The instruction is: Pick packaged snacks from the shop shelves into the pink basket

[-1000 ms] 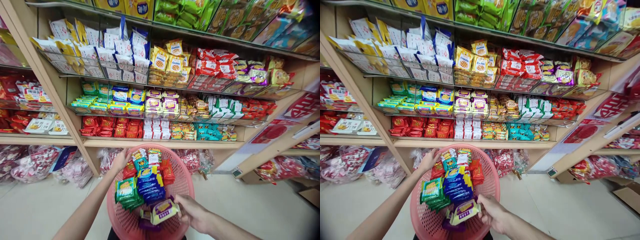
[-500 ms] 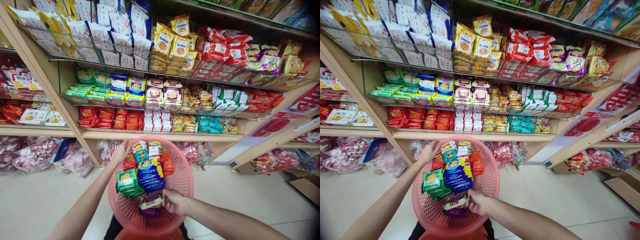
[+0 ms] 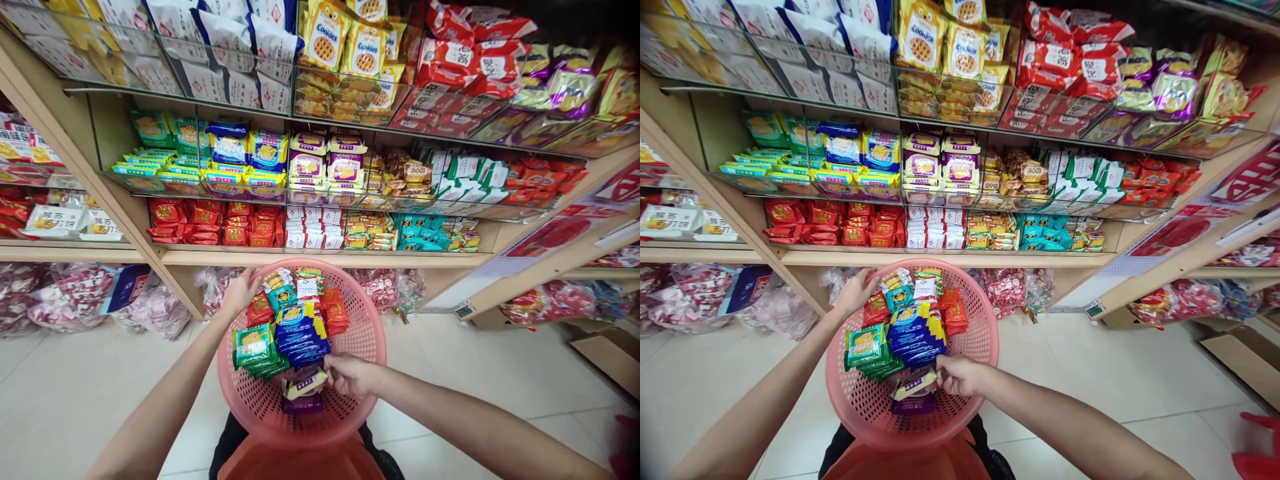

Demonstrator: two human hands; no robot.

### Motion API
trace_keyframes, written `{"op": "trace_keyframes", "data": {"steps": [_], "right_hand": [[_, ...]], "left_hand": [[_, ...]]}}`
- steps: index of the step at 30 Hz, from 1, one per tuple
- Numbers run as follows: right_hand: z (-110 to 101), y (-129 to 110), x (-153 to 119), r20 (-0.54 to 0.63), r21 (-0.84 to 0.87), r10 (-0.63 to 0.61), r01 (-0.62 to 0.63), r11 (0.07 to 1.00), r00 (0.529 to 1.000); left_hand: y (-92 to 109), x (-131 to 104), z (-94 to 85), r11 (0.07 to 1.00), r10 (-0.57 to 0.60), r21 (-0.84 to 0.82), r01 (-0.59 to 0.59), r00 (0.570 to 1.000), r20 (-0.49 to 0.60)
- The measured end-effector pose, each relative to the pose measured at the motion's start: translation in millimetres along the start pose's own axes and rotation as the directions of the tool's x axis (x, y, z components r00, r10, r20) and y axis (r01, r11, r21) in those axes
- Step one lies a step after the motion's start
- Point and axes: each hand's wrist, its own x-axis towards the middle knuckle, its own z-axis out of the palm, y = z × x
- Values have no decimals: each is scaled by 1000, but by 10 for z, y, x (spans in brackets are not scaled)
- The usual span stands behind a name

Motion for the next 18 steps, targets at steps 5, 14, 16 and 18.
{"op": "trace_keyframes", "data": {"steps": [5, 14, 16, 18], "right_hand": [[-88, -121, -375, 58, -138, -93, 100, 985, 994], [-116, -458, -1000, 333, -210, -345, 426, 880, 878], [-123, -516, -976, 408, -178, -334, 433, 884, 850], [-119, -547, -908, 474, -172, -324, 447, 878, 819]], "left_hand": [[48, 8, -99, 991, -1, -130, -25, 980, -198], [721, -863, -297, 635, 770, 91, -767, 618, -159], [839, -1069, -258, 497, 863, 85, -864, 481, -155], [957, -1210, -259, 396, 905, 71, -915, 376, -198]]}}
